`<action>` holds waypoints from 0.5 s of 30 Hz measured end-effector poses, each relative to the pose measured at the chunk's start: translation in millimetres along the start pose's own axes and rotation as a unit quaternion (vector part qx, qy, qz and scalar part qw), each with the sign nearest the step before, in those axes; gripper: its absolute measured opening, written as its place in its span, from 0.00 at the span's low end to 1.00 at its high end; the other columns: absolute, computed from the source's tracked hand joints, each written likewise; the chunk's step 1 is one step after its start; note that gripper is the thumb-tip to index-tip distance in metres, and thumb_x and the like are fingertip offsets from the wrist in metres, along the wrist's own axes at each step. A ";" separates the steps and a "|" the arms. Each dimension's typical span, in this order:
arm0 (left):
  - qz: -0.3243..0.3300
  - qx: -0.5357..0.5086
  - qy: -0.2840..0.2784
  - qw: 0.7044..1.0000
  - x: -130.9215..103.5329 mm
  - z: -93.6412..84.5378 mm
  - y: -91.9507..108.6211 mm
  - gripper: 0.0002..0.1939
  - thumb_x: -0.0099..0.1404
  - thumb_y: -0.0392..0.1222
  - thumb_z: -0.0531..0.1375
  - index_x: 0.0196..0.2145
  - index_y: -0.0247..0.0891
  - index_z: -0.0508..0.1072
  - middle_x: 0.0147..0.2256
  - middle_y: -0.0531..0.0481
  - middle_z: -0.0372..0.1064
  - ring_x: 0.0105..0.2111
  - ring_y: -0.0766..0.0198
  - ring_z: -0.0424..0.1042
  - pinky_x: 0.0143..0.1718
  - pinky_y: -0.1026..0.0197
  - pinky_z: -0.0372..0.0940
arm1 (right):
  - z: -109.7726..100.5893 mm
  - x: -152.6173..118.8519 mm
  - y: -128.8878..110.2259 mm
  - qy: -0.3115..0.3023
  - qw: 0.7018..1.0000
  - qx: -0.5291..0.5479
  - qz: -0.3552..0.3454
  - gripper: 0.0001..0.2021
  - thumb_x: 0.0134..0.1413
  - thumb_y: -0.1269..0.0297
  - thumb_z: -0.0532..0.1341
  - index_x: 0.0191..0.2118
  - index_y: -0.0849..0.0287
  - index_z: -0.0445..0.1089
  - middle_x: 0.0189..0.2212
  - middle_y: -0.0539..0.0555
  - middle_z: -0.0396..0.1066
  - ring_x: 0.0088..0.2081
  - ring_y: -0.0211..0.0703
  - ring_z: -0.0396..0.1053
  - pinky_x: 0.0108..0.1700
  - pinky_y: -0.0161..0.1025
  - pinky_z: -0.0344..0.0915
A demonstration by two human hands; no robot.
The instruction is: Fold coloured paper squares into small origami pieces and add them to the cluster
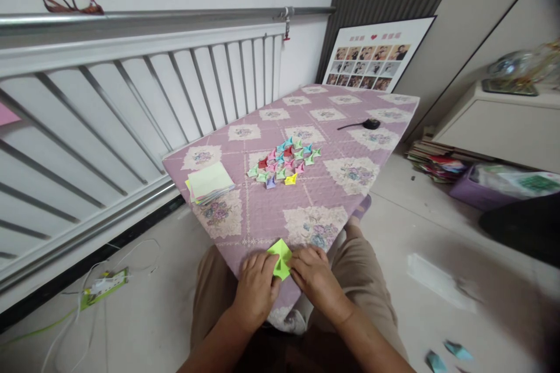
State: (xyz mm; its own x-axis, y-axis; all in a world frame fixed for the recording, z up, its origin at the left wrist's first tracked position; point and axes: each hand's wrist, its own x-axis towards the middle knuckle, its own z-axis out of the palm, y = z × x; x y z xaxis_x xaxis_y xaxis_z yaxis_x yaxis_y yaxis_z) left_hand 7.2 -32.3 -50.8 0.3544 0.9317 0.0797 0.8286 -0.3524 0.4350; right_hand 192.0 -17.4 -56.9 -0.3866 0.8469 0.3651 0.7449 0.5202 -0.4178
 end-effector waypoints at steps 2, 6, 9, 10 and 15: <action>0.011 0.010 -0.010 1.000 0.7 -1.6 -0.2 0.25 0.62 0.34 0.56 0.57 0.44 0.61 0.51 0.48 0.65 0.51 0.54 0.61 0.54 0.48 0.55 | 1.0 -2.6 1.6 0.004 1.000 -0.016 -0.018 0.05 0.58 0.70 0.60 0.38 0.53 0.72 0.33 0.50 0.72 0.38 0.43 0.65 0.51 0.46 0.51; 0.040 0.033 -0.032 0.998 1.8 -5.9 -1.3 0.22 0.64 0.35 0.56 0.55 0.49 0.65 0.50 0.49 0.66 0.50 0.54 0.62 0.52 0.49 0.58 | 0.7 -8.1 2.5 0.003 0.999 -0.037 -0.032 0.06 0.58 0.69 0.61 0.40 0.50 0.73 0.34 0.49 0.72 0.37 0.43 0.65 0.51 0.47 0.52; 0.061 0.056 -0.040 0.996 0.4 -7.3 -3.4 0.18 0.66 0.37 0.55 0.52 0.50 0.69 0.50 0.48 0.65 0.50 0.54 0.62 0.51 0.49 0.60 | -3.7 -10.2 1.9 -0.017 0.998 -0.040 -0.037 0.08 0.59 0.69 0.60 0.42 0.49 0.73 0.36 0.50 0.72 0.40 0.44 0.66 0.52 0.48 0.52; 0.070 0.065 -0.042 0.995 -0.3 -7.3 -4.1 0.17 0.66 0.37 0.55 0.52 0.50 0.70 0.51 0.48 0.65 0.50 0.53 0.62 0.51 0.49 0.60 | -5.5 -10.6 1.8 -0.024 0.998 -0.042 -0.042 0.10 0.60 0.69 0.60 0.44 0.49 0.73 0.37 0.51 0.73 0.42 0.45 0.66 0.53 0.48 0.51; 0.103 0.109 -0.038 0.988 -4.8 -5.2 -7.7 0.18 0.67 0.36 0.54 0.53 0.49 0.69 0.53 0.47 0.64 0.52 0.53 0.61 0.54 0.47 0.60 | -11.3 -13.7 2.1 -0.056 0.995 -0.053 -0.058 0.15 0.61 0.68 0.58 0.52 0.47 0.68 0.42 0.52 0.73 0.47 0.47 0.66 0.56 0.52 0.48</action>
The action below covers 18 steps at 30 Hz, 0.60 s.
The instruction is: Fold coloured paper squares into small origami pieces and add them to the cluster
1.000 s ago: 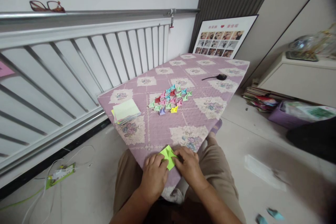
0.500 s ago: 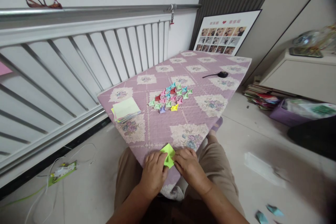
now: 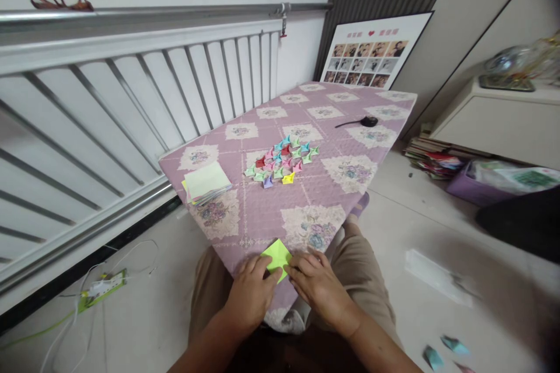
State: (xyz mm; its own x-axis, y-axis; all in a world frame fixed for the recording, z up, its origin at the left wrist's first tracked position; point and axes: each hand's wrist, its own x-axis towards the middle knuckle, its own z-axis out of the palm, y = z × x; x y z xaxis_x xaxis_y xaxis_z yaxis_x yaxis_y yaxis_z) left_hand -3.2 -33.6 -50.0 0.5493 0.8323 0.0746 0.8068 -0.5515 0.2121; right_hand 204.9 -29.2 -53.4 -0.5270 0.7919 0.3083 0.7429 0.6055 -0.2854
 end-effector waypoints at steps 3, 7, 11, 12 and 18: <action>0.016 0.003 -0.014 1.000 -4.7 1.1 -3.7 0.19 0.66 0.38 0.56 0.54 0.49 0.68 0.56 0.47 0.61 0.55 0.53 0.59 0.56 0.48 0.59 | 0.4 -4.6 -1.9 0.003 1.000 0.000 0.014 0.16 0.62 0.67 0.57 0.53 0.47 0.67 0.45 0.52 0.73 0.50 0.48 0.65 0.57 0.52 0.46; 0.040 -0.012 -0.049 0.998 -10.9 -0.3 -10.8 0.22 0.66 0.41 0.57 0.57 0.50 0.64 0.61 0.46 0.55 0.59 0.52 0.55 0.59 0.48 0.55 | 0.0 -6.1 -7.9 0.016 0.998 0.025 0.052 0.13 0.61 0.65 0.58 0.50 0.47 0.69 0.47 0.51 0.73 0.51 0.47 0.64 0.58 0.52 0.44; 0.035 -0.025 -0.064 0.997 -11.8 -3.8 -12.6 0.23 0.65 0.42 0.57 0.58 0.51 0.63 0.61 0.47 0.55 0.60 0.53 0.54 0.60 0.48 0.53 | -2.8 11.3 -13.4 -0.005 0.987 0.033 0.156 0.04 0.58 0.65 0.60 0.37 0.52 0.73 0.39 0.51 0.74 0.45 0.46 0.67 0.52 0.48 0.51; 0.032 -0.028 -0.065 0.997 -11.7 -4.3 -12.0 0.23 0.65 0.42 0.58 0.58 0.52 0.64 0.61 0.47 0.55 0.60 0.53 0.54 0.60 0.48 0.53 | -3.6 17.5 -14.2 -0.015 0.981 0.023 0.190 0.03 0.57 0.65 0.61 0.33 0.54 0.72 0.36 0.52 0.74 0.43 0.46 0.68 0.48 0.47 0.54; 0.005 -0.057 -0.033 0.998 -11.1 -3.3 -7.3 0.23 0.63 0.40 0.59 0.55 0.52 0.66 0.59 0.47 0.58 0.58 0.51 0.57 0.58 0.46 0.54 | -9.5 40.4 -15.8 -0.049 0.958 0.011 0.281 0.06 0.50 0.65 0.64 0.35 0.55 0.67 0.36 0.52 0.73 0.41 0.48 0.69 0.39 0.41 0.54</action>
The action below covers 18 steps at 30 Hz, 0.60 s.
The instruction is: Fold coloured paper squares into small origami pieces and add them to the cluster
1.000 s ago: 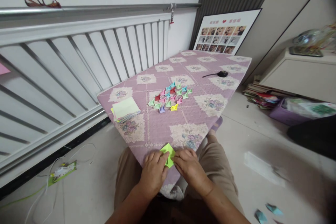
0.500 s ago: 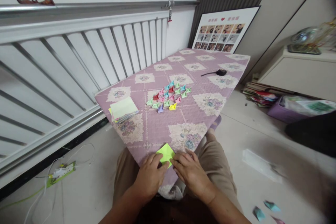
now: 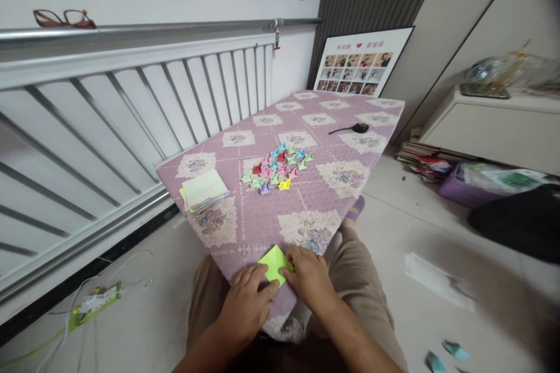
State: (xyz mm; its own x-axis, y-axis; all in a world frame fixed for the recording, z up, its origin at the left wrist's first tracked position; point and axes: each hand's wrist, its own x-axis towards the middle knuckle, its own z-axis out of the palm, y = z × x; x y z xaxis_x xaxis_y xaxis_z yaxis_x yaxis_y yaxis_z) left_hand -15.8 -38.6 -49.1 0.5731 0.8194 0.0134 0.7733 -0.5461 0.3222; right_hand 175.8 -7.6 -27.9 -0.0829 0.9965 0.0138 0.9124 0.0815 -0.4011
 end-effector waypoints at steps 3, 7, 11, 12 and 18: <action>-0.037 -0.052 0.019 0.998 11.7 -5.0 1.7 0.16 0.63 0.39 0.58 0.50 0.48 0.70 0.53 0.48 0.64 0.53 0.55 0.62 0.55 0.49 0.58 | -2.4 2.5 -1.4 -0.018 0.999 -0.009 0.028 0.12 0.48 0.65 0.65 0.40 0.56 0.66 0.40 0.54 0.73 0.44 0.49 0.68 0.39 0.41 0.53; -0.143 -0.068 0.043 0.986 39.3 -18.4 1.7 0.19 0.61 0.38 0.60 0.50 0.40 0.66 0.47 0.46 0.66 0.49 0.55 0.63 0.51 0.53 0.59 | -4.3 6.5 -2.9 -0.047 0.998 -0.018 0.035 0.12 0.47 0.63 0.65 0.40 0.54 0.67 0.42 0.54 0.72 0.45 0.49 0.68 0.39 0.41 0.54; -0.147 -0.045 -0.012 0.988 60.6 -29.7 -1.7 0.20 0.57 0.41 0.63 0.47 0.38 0.66 0.45 0.44 0.67 0.48 0.53 0.64 0.50 0.54 0.58 | -4.9 8.2 -3.0 -0.049 0.998 -0.013 0.027 0.14 0.47 0.63 0.65 0.42 0.54 0.67 0.43 0.54 0.71 0.46 0.49 0.67 0.39 0.41 0.53; -0.141 -0.046 -0.021 0.989 63.8 -31.8 -2.9 0.20 0.56 0.42 0.64 0.46 0.37 0.67 0.44 0.44 0.68 0.47 0.53 0.65 0.49 0.54 0.59 | -4.8 8.3 -2.6 -0.050 0.998 -0.011 0.025 0.15 0.47 0.63 0.65 0.43 0.54 0.67 0.43 0.54 0.71 0.46 0.49 0.66 0.39 0.41 0.53; -0.113 -0.050 -0.055 0.991 73.4 -39.8 -8.3 0.14 0.53 0.43 0.65 0.36 0.38 0.68 0.37 0.48 0.69 0.40 0.56 0.68 0.41 0.58 0.60 | -2.5 9.4 0.8 -0.053 0.998 0.010 0.012 0.12 0.46 0.63 0.65 0.40 0.54 0.68 0.41 0.53 0.69 0.45 0.48 0.65 0.39 0.40 0.51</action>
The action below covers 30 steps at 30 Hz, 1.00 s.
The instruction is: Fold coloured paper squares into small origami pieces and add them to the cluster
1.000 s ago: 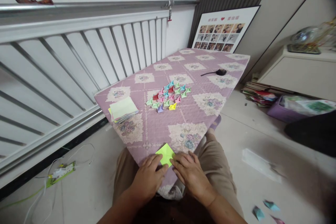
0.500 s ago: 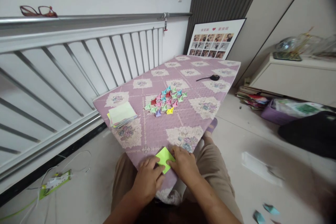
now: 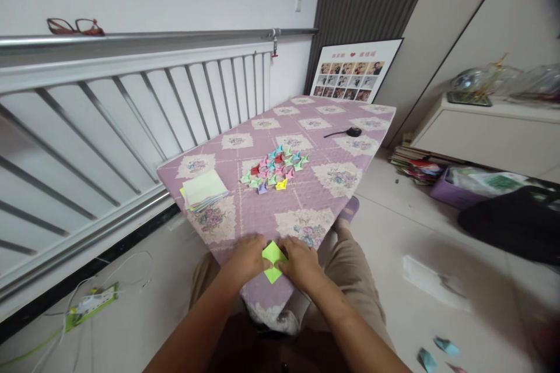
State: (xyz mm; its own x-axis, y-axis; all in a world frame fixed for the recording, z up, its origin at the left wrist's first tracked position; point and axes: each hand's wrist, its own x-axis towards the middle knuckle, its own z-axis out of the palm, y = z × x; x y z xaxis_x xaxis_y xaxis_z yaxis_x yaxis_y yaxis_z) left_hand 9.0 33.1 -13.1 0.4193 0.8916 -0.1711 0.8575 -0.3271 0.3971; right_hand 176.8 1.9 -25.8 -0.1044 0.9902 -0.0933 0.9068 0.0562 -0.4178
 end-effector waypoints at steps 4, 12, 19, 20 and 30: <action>0.007 -0.009 0.004 1.000 -3.0 0.9 1.2 0.12 0.54 0.40 0.64 0.36 0.39 0.67 0.39 0.47 0.69 0.43 0.56 0.67 0.42 0.59 0.59 | 2.7 -0.4 1.8 0.009 1.000 0.017 -0.007 0.10 0.46 0.65 0.65 0.36 0.55 0.67 0.39 0.51 0.69 0.44 0.47 0.64 0.38 0.39 0.49; 0.029 -0.048 -0.012 0.998 -9.6 5.3 0.7 0.07 0.56 0.37 0.61 0.34 0.39 0.68 0.36 0.50 0.70 0.38 0.60 0.69 0.38 0.63 0.59 | 3.3 1.7 3.7 0.001 0.998 0.042 -0.051 0.10 0.46 0.68 0.63 0.37 0.55 0.67 0.31 0.47 0.70 0.38 0.43 0.65 0.38 0.38 0.47; 0.038 -0.049 0.002 0.998 -4.3 15.7 -3.7 0.02 0.55 0.34 0.59 0.27 0.37 0.68 0.31 0.51 0.69 0.33 0.63 0.66 0.32 0.64 0.56 | 0.9 7.0 6.3 0.005 0.993 0.045 -0.110 0.02 0.46 0.68 0.64 0.27 0.56 0.70 0.29 0.48 0.71 0.37 0.42 0.66 0.37 0.37 0.48; 0.038 -0.051 0.006 0.998 -4.5 16.2 -4.3 0.01 0.55 0.33 0.58 0.28 0.37 0.68 0.31 0.52 0.69 0.32 0.64 0.66 0.30 0.64 0.55 | 0.5 7.8 6.1 0.009 0.992 0.048 -0.120 0.02 0.46 0.69 0.64 0.27 0.56 0.70 0.29 0.47 0.71 0.36 0.41 0.66 0.37 0.36 0.49; 0.088 0.021 0.093 0.992 -21.2 -2.3 -6.9 0.07 0.59 0.30 0.54 0.33 0.39 0.68 0.38 0.49 0.66 0.42 0.57 0.62 0.45 0.56 0.57 | -6.9 8.7 -7.3 0.129 0.954 -0.024 -0.268 0.03 0.55 0.69 0.61 0.31 0.57 0.68 0.31 0.52 0.68 0.38 0.45 0.61 0.46 0.43 0.51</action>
State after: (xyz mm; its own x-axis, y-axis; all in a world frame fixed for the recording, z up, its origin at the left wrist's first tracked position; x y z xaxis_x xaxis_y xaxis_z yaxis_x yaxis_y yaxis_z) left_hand -6.5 17.1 -10.2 0.5041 0.8610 0.0677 0.7894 -0.4912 0.3682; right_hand 172.1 11.0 -17.3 -0.4604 0.8152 0.3516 0.7690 0.5640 -0.3008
